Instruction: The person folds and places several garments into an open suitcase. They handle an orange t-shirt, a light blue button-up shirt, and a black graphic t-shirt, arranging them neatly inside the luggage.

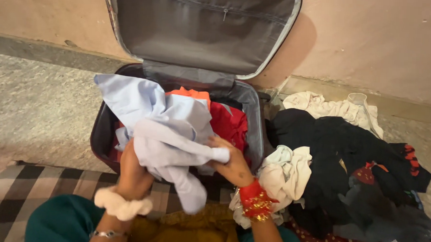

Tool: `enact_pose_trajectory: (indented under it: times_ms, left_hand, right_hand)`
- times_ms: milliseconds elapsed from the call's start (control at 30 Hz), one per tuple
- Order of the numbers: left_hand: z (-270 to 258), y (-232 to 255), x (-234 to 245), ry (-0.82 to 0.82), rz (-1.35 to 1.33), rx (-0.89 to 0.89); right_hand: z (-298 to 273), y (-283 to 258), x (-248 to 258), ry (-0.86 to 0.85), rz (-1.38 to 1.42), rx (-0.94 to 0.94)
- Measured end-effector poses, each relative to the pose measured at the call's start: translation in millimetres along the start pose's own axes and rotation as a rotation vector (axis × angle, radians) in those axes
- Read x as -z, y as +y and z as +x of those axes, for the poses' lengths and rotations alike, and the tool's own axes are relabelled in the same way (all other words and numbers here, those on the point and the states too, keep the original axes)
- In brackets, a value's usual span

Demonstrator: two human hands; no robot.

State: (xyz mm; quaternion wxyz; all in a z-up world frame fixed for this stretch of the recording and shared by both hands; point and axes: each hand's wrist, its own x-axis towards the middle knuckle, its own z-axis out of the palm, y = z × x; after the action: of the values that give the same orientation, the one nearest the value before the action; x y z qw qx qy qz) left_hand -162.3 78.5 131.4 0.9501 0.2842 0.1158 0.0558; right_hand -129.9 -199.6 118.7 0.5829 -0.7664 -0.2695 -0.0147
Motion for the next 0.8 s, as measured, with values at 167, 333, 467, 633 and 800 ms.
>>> enact_pose_trajectory:
  times_ms: [167,333,467,633,800]
  left_hand:
    - [30,39,-22,-0.141,0.211,-0.223]
    - [-4,37,-57,-0.016,1.182,-0.713]
    - [-35,-15,-99,-0.424,1.555,-1.014]
    - [-29,2,-114,-0.367,1.621,-0.854]
    - [-49,64,-112,-0.176,1.286,-0.971]
  right_hand:
    - [1,38,12,0.246,0.138,-0.297]
    - [-4,9,44,0.475,0.23,-0.063]
    - [-3,-40,34,0.366,0.193,0.014]
    - [-18,-46,41,0.185,-0.449,0.102]
    - [0,4,49,0.406,-0.669,-0.092]
